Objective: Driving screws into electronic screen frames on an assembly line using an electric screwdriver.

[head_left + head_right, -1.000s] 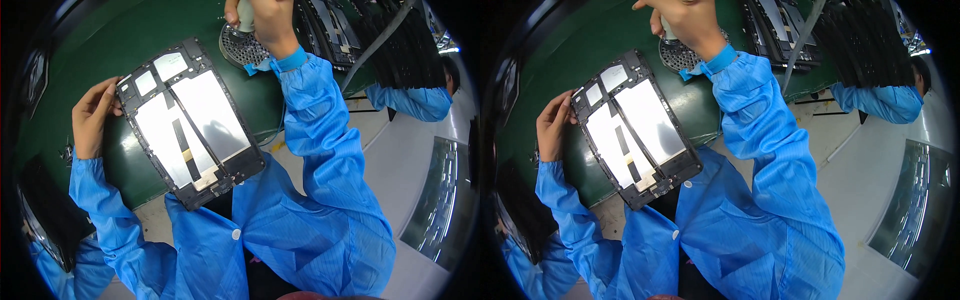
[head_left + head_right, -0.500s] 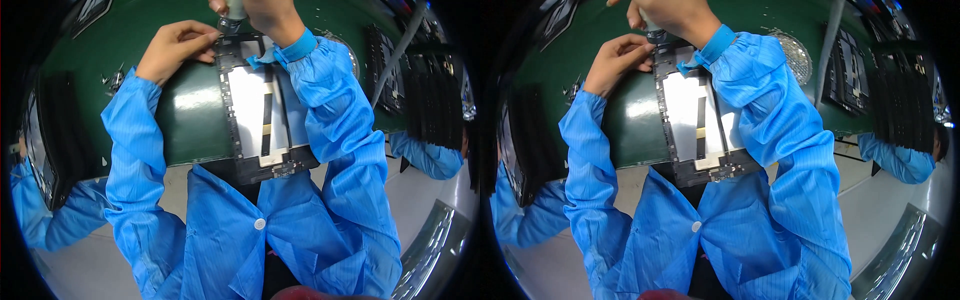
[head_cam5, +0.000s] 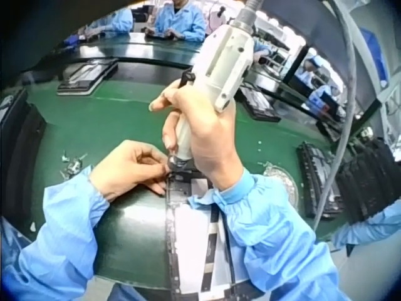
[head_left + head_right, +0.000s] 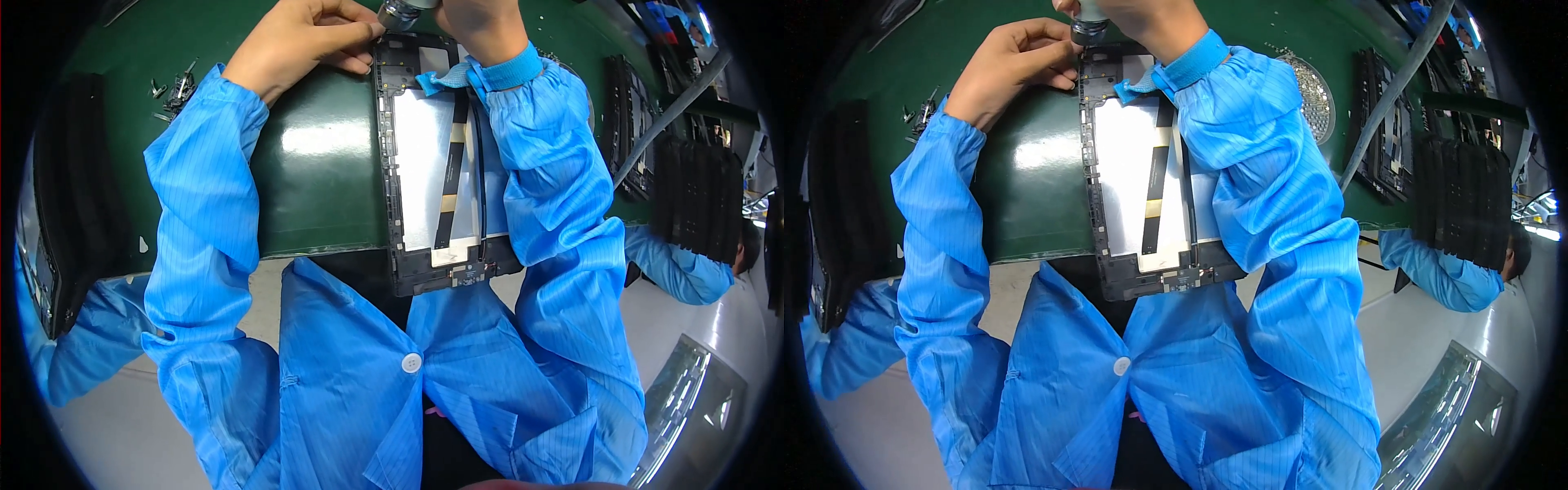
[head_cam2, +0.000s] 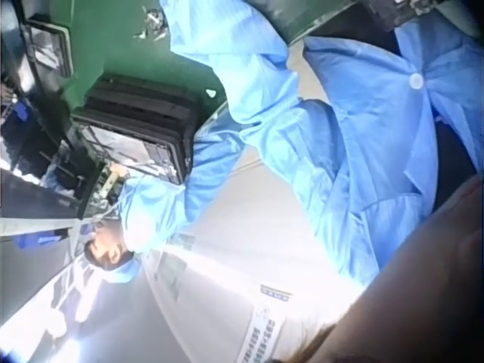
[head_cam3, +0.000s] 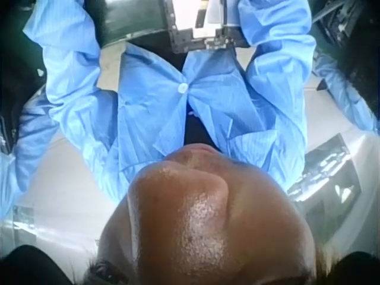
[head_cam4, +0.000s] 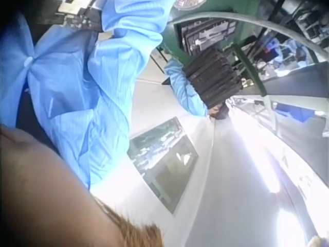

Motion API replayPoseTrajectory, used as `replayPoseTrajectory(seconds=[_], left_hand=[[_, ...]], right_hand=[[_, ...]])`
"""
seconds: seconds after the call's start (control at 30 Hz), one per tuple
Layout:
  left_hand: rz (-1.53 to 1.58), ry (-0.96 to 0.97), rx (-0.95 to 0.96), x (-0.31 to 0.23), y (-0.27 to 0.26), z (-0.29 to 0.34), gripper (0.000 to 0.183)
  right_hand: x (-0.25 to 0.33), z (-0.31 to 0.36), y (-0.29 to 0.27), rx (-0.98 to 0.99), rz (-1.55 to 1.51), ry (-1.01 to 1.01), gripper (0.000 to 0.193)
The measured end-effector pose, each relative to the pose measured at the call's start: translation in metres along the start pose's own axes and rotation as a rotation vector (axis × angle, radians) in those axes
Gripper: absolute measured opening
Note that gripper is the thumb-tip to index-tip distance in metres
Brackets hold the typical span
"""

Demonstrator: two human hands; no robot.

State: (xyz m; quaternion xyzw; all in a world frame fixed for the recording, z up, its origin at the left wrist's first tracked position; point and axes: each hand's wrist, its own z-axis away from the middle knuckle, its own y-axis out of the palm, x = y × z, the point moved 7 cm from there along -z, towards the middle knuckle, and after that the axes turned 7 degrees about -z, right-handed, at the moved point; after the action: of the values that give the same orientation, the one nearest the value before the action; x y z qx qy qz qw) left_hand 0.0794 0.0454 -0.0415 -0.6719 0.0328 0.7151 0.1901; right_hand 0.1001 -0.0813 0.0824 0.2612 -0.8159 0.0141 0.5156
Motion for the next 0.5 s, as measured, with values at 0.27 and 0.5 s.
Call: replayPoseTrajectory(seconds=[0.27, 0.5], left_hand=[[-0.014, -0.002, -0.006, 0.0005, 0.0066, 0.0004, 0.028], [-0.045, 0.024, -0.025, -0.0041, 0.0055, -0.0025, 0.029]], right_hand=[[-0.0005, 0.0042, -0.0027, 0.012, -0.002, -0.01, 0.018], [0.0033, 0.0023, -0.0036, 0.032, 0.007, -0.032, 0.017]])
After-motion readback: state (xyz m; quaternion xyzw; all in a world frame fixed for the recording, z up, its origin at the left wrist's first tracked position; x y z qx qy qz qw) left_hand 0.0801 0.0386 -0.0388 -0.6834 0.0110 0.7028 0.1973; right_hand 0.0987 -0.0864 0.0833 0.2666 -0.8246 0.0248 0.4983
